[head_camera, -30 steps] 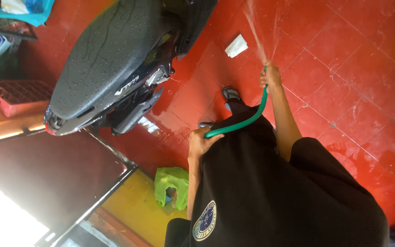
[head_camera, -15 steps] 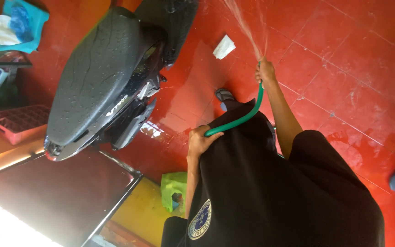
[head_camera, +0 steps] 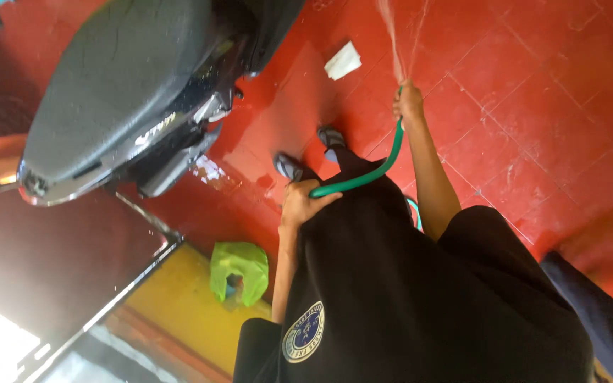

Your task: Washing a motorcycle with a water hose in a detailing bay.

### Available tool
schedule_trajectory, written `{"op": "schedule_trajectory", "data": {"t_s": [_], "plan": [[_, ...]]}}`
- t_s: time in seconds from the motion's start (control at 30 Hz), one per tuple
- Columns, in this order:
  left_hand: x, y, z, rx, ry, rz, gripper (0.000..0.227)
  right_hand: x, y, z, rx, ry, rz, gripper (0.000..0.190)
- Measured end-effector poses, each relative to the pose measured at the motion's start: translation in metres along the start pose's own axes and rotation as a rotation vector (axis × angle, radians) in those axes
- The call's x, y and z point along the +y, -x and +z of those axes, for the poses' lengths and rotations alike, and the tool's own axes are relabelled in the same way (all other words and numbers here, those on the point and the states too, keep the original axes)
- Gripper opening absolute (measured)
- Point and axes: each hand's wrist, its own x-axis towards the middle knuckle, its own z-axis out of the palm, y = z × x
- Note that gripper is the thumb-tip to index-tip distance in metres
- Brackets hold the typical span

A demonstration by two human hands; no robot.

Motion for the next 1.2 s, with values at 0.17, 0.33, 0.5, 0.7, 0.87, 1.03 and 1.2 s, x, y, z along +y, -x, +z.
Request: {"op": "schedule_trajectory", "data": {"t_s": [0.17, 0.33, 0.5, 0.7, 0.87, 1.03, 1.2], "plan": [[-0.005, 0.018, -0.001, 0.028, 0.07, -0.085, 0.046, 0.01, 0.008, 0.038, -0.215, -0.025, 0.106, 0.047], [-0.023, 0.029, -0.026, 0.103, 0.025, -0.108, 0.048, -0.012, 0.026, 0.083, -0.364, -0.242, 0.071, 0.038], [-0.048, 0.041, -0.073, 0.276, -0.011, -0.106, 0.048, -0.03, 0.045, 0.142, -0.452, -0.452, 0.145, 0.035], [-0.097, 0.073, -0.126, 0.381, 0.154, -0.169, 0.042, -0.031, 0.081, 0.23, -0.506, -0.501, 0.208, 0.035], [-0.206, 0.129, -0.127, 0.583, 0.169, -0.207, 0.039, -0.021, 0.105, 0.295, -0.294, -0.562, 0.075, 0.125], [-0.24, 0.134, -0.189, 0.55, 0.312, -0.193, 0.046, -0.05, 0.154, 0.336, -0.381, -0.618, -0.099, 0.051], [-0.229, 0.121, -0.225, 0.443, 0.381, -0.129, 0.048, -0.082, 0.194, 0.338, -0.315, -0.446, -0.225, 0.045]]}}
